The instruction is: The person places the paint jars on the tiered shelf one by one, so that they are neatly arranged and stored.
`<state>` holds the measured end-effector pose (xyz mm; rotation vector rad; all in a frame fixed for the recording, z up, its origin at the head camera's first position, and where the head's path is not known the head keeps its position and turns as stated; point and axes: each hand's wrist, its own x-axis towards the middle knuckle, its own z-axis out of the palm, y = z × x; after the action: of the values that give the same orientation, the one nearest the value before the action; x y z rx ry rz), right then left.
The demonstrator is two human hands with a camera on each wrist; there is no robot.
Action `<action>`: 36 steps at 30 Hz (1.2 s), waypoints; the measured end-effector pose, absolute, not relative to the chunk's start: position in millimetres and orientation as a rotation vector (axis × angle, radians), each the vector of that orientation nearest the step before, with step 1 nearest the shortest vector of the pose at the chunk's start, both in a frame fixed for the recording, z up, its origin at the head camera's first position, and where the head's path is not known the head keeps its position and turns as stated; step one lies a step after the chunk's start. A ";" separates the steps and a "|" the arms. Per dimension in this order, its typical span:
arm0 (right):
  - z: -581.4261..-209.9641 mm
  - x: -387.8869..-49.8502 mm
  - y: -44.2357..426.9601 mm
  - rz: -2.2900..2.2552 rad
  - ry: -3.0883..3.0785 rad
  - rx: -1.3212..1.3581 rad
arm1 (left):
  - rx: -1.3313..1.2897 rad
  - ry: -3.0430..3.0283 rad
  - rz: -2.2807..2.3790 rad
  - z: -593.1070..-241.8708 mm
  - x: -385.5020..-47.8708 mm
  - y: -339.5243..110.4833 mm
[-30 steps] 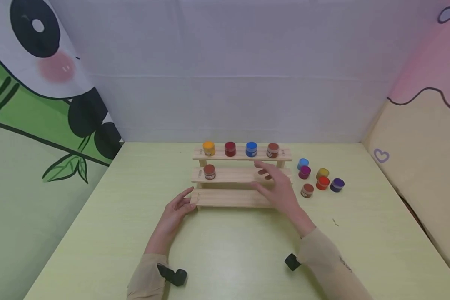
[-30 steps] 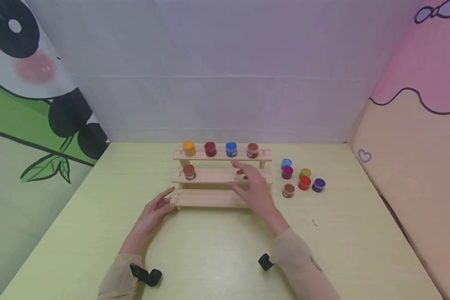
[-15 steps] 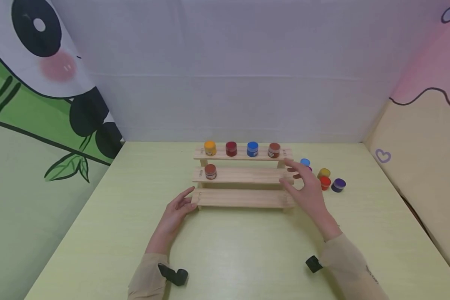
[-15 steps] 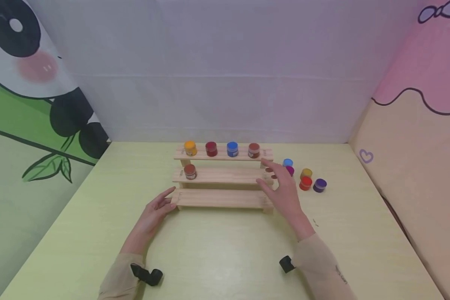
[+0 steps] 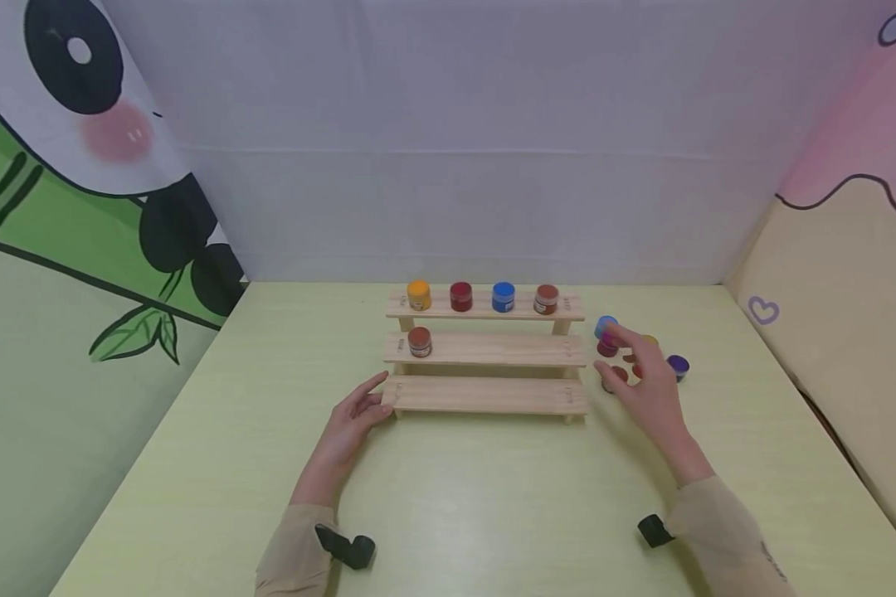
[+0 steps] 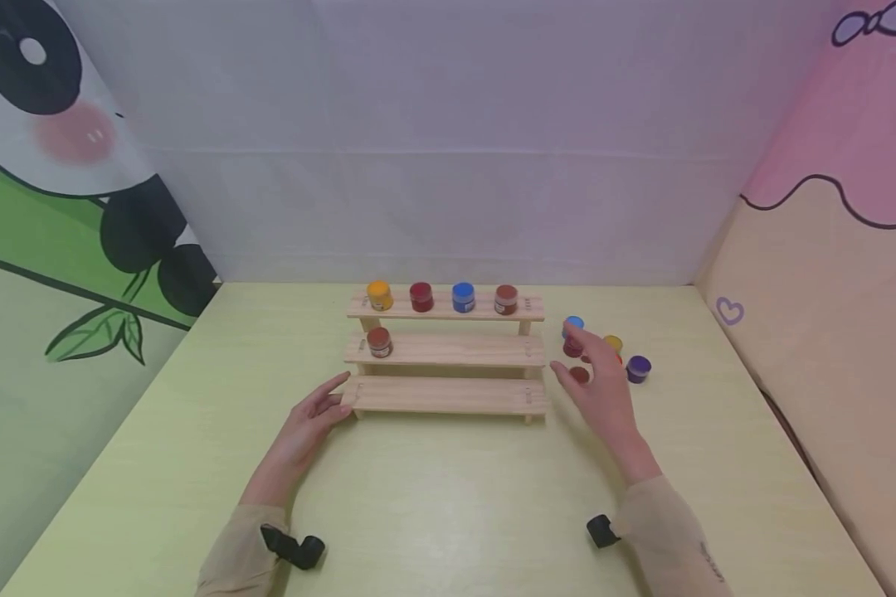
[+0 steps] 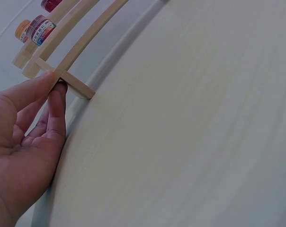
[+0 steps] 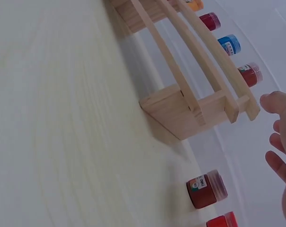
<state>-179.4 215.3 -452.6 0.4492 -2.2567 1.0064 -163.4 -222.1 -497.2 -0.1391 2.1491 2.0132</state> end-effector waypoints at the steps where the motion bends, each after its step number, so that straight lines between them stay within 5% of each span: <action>1: -454.6 -179.6 217.6 1.003 -2.262 0.452 | -0.140 2.146 2.015 -497.5 -163.5 -222.2; 36: -478.4 -180.3 252.4 0.924 -2.864 0.258 | -0.122 2.166 1.997 -493.8 -160.6 -222.1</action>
<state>-180.3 252.4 -478.4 0.2585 -2.8643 0.9238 -160.6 -222.1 -493.8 -0.1217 2.1663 1.9969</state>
